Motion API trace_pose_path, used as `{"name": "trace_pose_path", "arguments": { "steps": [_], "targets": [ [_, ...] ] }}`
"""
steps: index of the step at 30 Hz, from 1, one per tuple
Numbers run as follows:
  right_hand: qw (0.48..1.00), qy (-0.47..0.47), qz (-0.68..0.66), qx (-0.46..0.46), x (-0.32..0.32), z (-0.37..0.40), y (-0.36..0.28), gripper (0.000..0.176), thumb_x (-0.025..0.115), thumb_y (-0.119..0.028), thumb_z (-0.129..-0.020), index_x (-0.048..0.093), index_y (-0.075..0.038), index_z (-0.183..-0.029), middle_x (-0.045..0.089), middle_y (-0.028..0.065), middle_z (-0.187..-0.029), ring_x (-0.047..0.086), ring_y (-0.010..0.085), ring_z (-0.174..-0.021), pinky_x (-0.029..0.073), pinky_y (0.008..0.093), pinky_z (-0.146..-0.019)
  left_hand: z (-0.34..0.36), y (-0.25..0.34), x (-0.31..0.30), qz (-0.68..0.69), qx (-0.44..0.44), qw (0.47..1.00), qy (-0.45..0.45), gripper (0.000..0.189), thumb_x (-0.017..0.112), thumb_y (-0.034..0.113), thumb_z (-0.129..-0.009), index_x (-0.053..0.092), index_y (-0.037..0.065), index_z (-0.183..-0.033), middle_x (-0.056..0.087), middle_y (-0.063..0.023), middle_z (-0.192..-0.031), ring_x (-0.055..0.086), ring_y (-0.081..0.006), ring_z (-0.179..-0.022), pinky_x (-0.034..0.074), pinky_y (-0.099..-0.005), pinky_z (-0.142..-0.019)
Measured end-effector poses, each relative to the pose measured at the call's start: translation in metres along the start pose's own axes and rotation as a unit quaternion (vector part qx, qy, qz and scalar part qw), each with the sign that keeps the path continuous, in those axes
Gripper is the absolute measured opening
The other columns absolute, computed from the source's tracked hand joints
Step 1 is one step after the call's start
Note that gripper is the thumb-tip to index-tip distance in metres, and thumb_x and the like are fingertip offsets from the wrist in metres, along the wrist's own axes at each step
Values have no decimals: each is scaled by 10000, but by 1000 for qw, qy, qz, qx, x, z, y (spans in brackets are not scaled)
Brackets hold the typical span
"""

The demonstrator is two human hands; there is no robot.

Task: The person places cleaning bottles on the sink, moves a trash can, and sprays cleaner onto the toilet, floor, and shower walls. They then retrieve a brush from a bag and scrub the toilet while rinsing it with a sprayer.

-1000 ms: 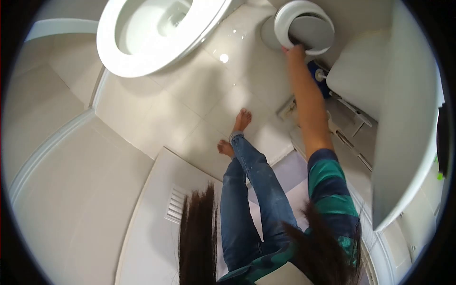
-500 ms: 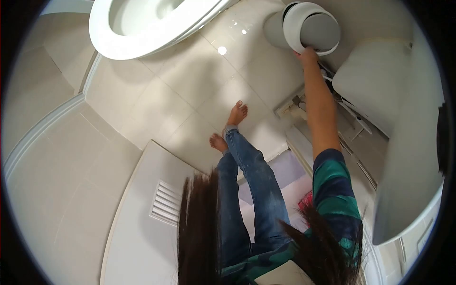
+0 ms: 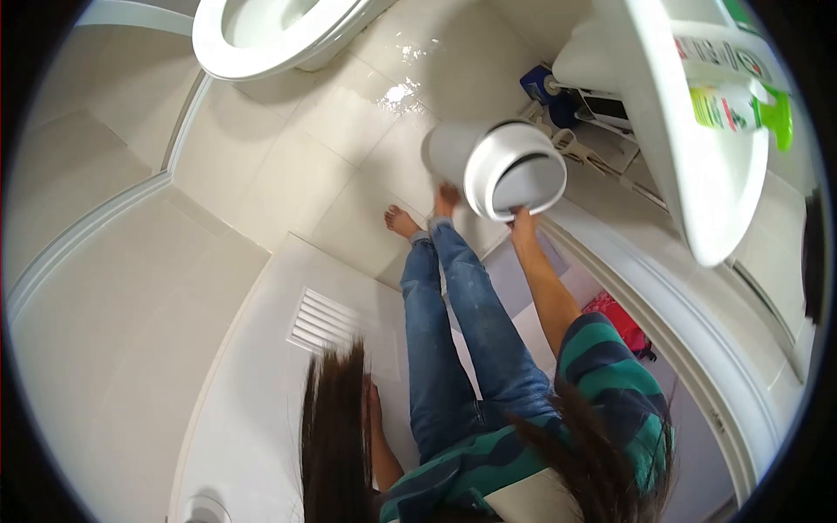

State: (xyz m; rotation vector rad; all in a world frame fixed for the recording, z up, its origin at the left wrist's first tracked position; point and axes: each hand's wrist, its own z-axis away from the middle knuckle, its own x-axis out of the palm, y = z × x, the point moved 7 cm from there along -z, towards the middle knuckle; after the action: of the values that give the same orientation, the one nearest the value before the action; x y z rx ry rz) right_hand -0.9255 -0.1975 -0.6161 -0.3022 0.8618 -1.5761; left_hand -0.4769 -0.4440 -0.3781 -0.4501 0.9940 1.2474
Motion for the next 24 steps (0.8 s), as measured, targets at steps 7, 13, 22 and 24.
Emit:
{"name": "trace_pose_path", "arguments": {
  "steps": [7, 13, 22, 24],
  "targets": [
    [996, -41, -21, 73, -133, 64, 76, 440, 493, 43, -651, 462, -70, -1075, 550, 77, -881, 567, 176, -680, 486, 293, -494, -6, -16, 9, 16, 33, 999, 25, 124, 583, 104, -825, 614, 35, -923, 608, -97, -871, 574, -241, -801, 455, -333, -706],
    [996, 53, 18, 69, -258, 78, 139, 392, 496, 35, -651, 501, -65, -1030, 555, 99, -921, 600, 263, -773, 538, 442, -611, -11, -39, 19, 49, 54, 995, 69, 159, 546, 107, -840, 610, 20, -957, 601, -147, -902, 576, -282, -838, 460, -345, -725],
    [973, 173, -114, 98, -437, 21, 248, 425, 515, 82, -567, 514, -57, -968, 550, 93, -891, 590, 266, -744, 523, 430, -565, 4, -1, 3, -29, 2, 975, 219, 195, 527, 208, -883, 638, 102, -1003, 629, -27, -880, 488, -153, -640, 402, -271, -602],
    [962, 217, -105, 124, -455, 4, 268, 394, 510, 75, -569, 515, -42, -944, 545, 111, -907, 586, 292, -764, 520, 448, -598, 4, -9, 8, -9, -32, 980, 195, 182, 531, 197, -880, 635, 96, -990, 627, -17, -902, 536, -159, -708, 407, -266, -621]
  ]
}}
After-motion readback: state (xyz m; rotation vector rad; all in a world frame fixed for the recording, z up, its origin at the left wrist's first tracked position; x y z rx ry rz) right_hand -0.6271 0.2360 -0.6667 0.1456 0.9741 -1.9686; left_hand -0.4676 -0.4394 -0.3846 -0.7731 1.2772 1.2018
